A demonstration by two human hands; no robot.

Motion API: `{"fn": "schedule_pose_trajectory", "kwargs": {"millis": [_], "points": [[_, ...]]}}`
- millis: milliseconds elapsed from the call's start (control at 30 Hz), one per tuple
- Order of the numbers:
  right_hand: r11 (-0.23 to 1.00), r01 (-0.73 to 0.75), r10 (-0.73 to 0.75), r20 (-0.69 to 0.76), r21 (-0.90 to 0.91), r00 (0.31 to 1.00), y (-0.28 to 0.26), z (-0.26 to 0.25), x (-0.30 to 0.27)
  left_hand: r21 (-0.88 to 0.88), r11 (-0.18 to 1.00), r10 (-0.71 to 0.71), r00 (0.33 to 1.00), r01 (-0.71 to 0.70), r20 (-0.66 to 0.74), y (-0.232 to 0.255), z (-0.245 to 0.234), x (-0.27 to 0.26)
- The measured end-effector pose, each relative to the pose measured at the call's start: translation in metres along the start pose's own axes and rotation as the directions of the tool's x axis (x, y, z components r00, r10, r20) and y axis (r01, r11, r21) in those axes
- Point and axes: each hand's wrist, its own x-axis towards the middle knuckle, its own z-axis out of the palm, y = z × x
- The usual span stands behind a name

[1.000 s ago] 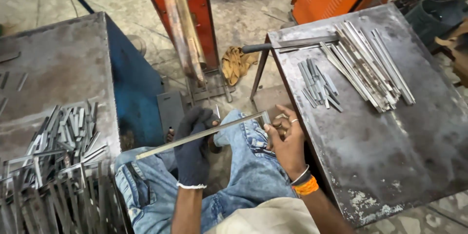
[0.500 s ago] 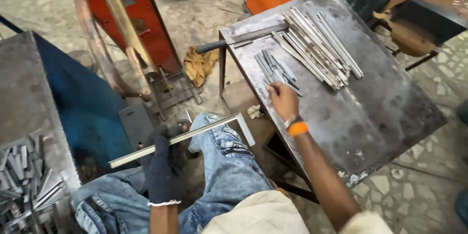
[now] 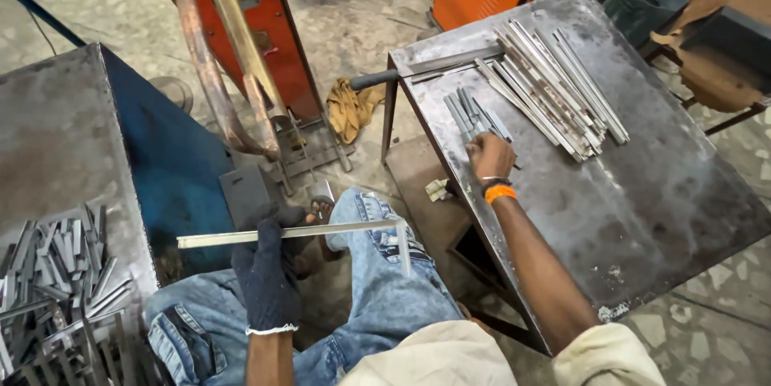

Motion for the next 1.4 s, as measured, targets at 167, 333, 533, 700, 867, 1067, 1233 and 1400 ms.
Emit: {"fn": "schedule_pose_trajectory", "kwargs": {"millis": [167,333,533,700,867,1067,1233,1400], "points": [[0.989,-0.073,0.079,-0.039,0.128,0.996,-0.028,-0.027,-0.007,0.138,0.99,0.04,0.999,-0.042,0.013,-0.002,0.004,-0.001],[0.935,-0.016,0.063,-0.122,0.355,0.99,-0.084,-0.058,-0.007,0.212,0.972,0.07,0.99,-0.096,0.125,-0.01,0.006,-0.001],[0.994,-0.037,0.021,-0.152,-0.103,0.988,-0.001,-0.007,0.022,0.086,0.996,-0.046,0.985,0.033,0.164,-0.012,0.007,-0.013],[0.991,-0.059,0.045,-0.12,-0.118,0.992,-0.004,-0.036,0.026,0.111,0.994,-0.031,0.984,0.011,0.178,-0.013,0.004,-0.01],[0.773,-0.028,-0.133,0.206,0.634,0.969,-0.144,-0.091,-0.036,0.158,0.98,-0.155,0.957,0.118,0.246,-0.019,0.021,-0.007],[0.688,0.054,-0.404,0.321,0.724,0.856,-0.274,-0.148,-0.123,0.21,0.975,-0.13,0.947,0.069,0.295,-0.031,0.017,-0.011],[0.575,0.219,-0.54,0.164,0.788,0.826,-0.29,-0.15,-0.15,0.119,0.993,-0.001,0.989,-0.017,0.145,-0.012,0.021,-0.012],[0.586,0.341,-0.637,0.158,0.735,0.754,-0.291,-0.161,-0.155,0.05,0.989,0.136,0.989,-0.139,0.053,-0.031,-0.004,0.0]]}}
